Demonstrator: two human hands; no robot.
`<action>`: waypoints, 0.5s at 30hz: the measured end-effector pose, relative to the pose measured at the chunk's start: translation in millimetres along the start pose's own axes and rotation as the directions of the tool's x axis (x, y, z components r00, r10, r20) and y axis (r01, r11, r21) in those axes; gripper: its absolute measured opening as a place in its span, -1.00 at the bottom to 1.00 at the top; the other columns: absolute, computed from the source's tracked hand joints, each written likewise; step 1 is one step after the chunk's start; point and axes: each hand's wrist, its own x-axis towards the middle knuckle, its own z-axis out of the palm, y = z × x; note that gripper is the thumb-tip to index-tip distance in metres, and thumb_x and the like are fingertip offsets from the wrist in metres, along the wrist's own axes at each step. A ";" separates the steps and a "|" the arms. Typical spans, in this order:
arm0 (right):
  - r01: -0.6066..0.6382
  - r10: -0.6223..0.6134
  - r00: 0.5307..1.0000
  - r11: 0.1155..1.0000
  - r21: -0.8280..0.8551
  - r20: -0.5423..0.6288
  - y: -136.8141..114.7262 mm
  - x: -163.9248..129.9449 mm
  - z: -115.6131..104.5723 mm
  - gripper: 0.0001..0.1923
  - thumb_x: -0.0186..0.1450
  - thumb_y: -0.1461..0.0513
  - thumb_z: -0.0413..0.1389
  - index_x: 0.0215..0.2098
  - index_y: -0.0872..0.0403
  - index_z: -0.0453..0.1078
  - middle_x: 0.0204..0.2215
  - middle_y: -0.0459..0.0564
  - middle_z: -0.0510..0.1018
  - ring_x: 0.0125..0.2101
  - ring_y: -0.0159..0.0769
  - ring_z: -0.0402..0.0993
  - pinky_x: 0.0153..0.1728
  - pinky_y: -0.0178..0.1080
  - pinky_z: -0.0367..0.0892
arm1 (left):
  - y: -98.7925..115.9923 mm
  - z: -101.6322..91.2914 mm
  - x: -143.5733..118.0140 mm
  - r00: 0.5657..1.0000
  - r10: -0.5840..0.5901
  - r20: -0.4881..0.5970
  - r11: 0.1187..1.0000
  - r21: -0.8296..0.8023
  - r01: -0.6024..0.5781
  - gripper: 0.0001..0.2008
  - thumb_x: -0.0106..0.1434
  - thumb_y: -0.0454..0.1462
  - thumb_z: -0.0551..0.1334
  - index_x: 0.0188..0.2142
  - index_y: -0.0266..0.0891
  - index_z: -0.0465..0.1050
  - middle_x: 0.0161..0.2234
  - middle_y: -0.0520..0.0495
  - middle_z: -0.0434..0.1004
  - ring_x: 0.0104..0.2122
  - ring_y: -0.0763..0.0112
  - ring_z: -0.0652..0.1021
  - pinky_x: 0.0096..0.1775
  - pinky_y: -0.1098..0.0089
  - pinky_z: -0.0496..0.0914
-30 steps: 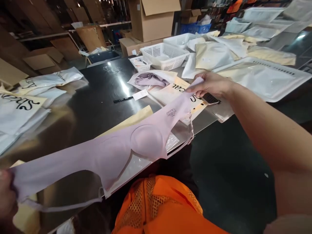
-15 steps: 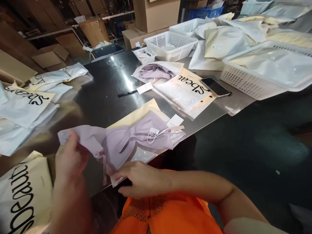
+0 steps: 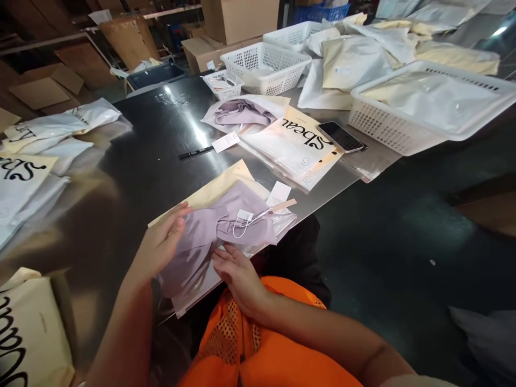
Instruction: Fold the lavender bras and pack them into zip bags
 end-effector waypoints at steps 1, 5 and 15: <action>0.042 -0.042 0.999 0.999 0.018 0.013 2.0 5.0 5.7 -0.44 -0.08 0.30 0.40 -0.10 0.07 0.43 0.04 0.04 0.53 0.11 -0.19 0.42 0.20 -0.16 0.24 | -3.3 4.2 1.1 0.999 0.023 0.043 1.000 0.012 -0.024 -0.49 0.41 0.03 -0.05 0.13 -0.17 0.41 0.28 -0.12 0.29 0.30 0.20 0.24 0.28 0.11 0.16; 0.196 -0.198 0.980 0.979 0.064 0.032 4.9 31.5 27.4 -0.64 -0.02 0.17 0.38 -0.27 0.08 0.47 -0.06 0.01 0.59 0.06 -0.17 0.45 0.17 -0.15 0.29 | -7.3 25.1 3.0 0.980 0.056 0.190 0.997 0.041 -0.065 -0.44 0.43 0.00 -0.12 0.25 -0.22 0.27 0.35 -0.11 0.14 0.36 0.28 0.10 0.33 0.10 0.05; 0.389 -0.388 0.921 0.921 0.030 -0.033 -12.8 59.5 49.3 -0.66 -0.02 0.11 0.40 -0.34 0.12 0.54 -0.24 0.05 0.65 -0.12 -0.14 0.57 0.05 -0.11 0.43 | 17.5 60.2 -42.9 0.996 0.071 -0.047 0.993 0.094 -0.066 -0.46 0.45 -0.15 -0.11 0.38 -0.14 0.00 0.40 -0.11 -0.04 0.39 0.16 -0.04 0.35 -0.07 -0.20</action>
